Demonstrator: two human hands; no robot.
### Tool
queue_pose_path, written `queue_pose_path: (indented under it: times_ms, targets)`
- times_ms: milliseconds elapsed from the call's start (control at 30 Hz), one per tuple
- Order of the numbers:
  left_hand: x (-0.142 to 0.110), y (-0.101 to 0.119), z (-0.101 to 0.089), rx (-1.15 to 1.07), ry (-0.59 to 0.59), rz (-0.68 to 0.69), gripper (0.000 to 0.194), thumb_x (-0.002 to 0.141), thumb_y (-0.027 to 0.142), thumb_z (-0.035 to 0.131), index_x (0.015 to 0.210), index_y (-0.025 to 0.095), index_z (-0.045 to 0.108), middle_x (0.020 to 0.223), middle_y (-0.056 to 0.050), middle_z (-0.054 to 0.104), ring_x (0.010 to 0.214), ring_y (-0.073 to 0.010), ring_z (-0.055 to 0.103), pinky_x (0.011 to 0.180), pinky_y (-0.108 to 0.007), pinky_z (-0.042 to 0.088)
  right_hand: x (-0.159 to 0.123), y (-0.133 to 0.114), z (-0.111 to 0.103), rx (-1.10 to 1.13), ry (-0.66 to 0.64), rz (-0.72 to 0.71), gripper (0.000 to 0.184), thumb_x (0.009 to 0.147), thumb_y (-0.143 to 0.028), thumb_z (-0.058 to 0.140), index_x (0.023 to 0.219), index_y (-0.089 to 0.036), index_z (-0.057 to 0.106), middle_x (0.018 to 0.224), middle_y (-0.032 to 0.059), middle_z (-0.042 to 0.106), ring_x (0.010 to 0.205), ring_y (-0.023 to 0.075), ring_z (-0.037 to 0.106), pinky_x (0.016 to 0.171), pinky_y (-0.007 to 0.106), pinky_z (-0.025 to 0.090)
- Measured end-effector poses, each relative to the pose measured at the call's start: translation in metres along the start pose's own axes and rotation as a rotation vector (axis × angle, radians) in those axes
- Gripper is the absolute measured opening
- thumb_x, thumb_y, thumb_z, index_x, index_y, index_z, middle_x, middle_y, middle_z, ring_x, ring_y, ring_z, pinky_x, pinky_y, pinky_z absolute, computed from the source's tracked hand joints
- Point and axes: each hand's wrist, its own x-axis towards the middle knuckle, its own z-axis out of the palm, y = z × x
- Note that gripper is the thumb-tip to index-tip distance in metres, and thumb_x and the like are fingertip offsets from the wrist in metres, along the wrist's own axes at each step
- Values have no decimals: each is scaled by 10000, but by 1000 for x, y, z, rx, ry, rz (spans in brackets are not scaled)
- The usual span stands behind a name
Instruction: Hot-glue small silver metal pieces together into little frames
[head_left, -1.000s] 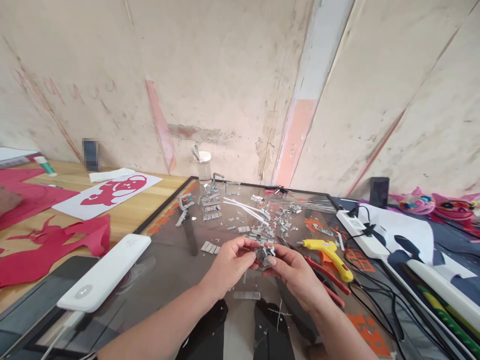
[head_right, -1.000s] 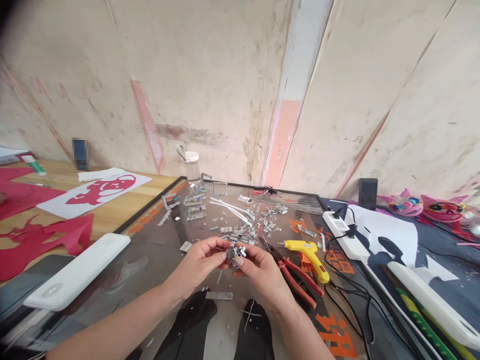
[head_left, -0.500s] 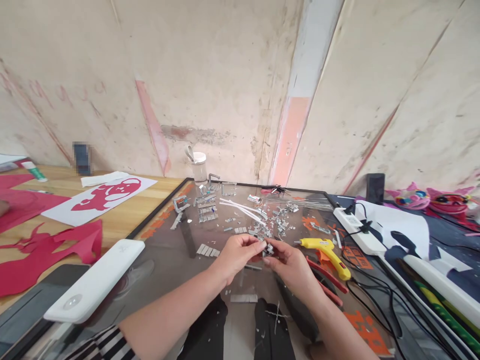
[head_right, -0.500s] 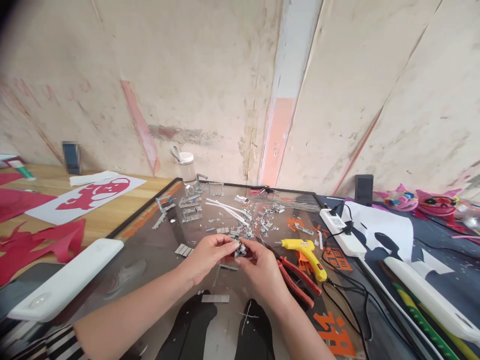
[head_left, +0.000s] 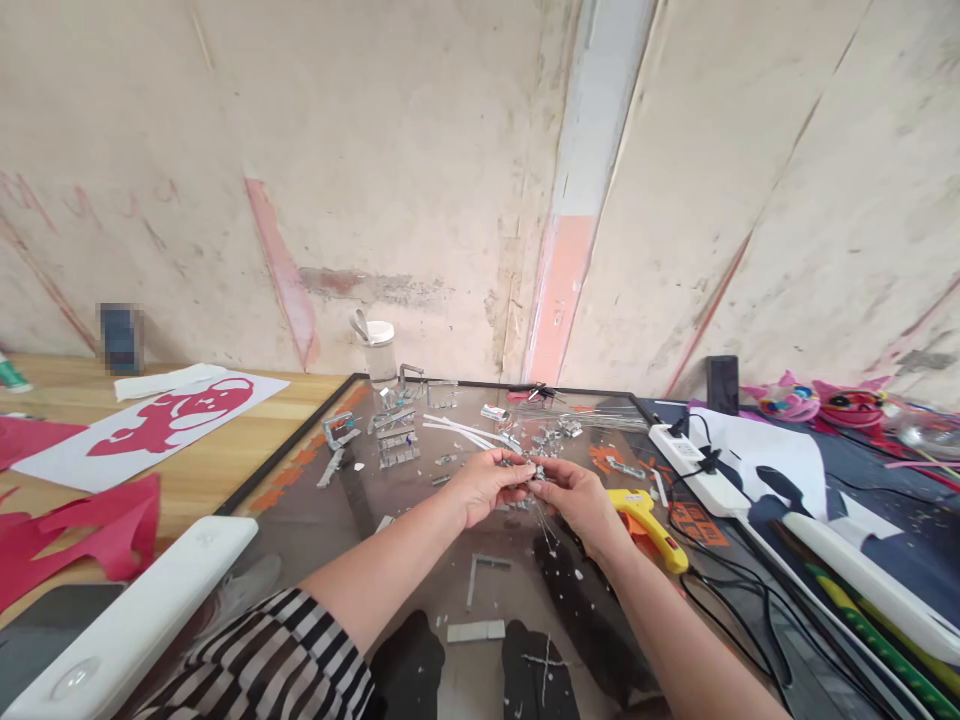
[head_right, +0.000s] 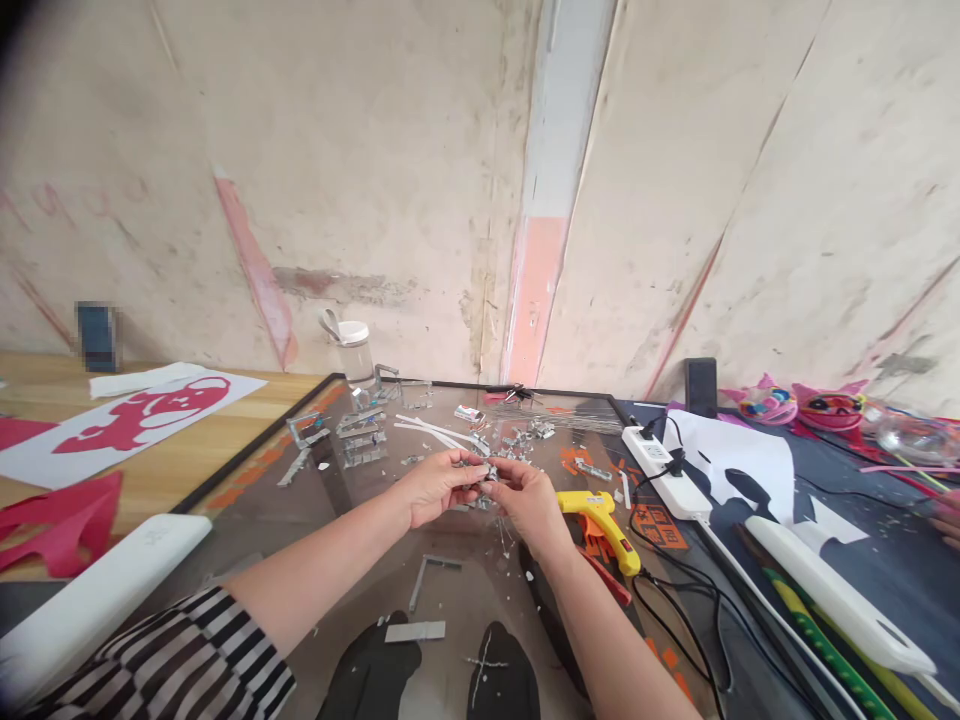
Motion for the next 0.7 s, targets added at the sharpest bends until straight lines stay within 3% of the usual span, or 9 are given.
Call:
queue_pose_path:
  times_ms: [233, 367, 467, 700]
  targets:
    - [17, 6, -11, 29, -46, -52, 333, 601, 176, 783, 850, 129, 567, 676, -19, 639, 555, -93, 610, 521, -176, 490, 16, 5, -8, 125, -49, 90, 389, 518, -272, 793, 886, -174, 718, 786, 23, 713, 608, 121, 621, 575, 254, 520]
    - [25, 1, -5, 53, -18, -46, 324, 602, 292, 794, 771, 120, 578, 616, -1, 606, 468, -66, 546, 423, -155, 440, 19, 5, -4, 103, -25, 71, 282, 567, -169, 745, 848, -179, 732, 717, -11, 700, 591, 100, 589, 558, 214, 511]
    - [30, -1, 0, 58, 5, -32, 353, 539, 254, 834, 750, 113, 588, 605, 1, 609, 441, -55, 523, 394, -141, 421, 20, 2, -4, 114, -15, 67, 237, 582, -135, 726, 816, -178, 734, 679, -25, 685, 572, 92, 575, 540, 195, 502]
    - [32, 0, -5, -79, -71, -99, 207, 650, 173, 768, 744, 89, 604, 635, -24, 614, 496, -74, 572, 484, -172, 521, 20, 3, -14, 268, -29, 135, 204, 562, -165, 761, 750, -153, 681, 730, 30, 690, 582, 116, 619, 597, 264, 541]
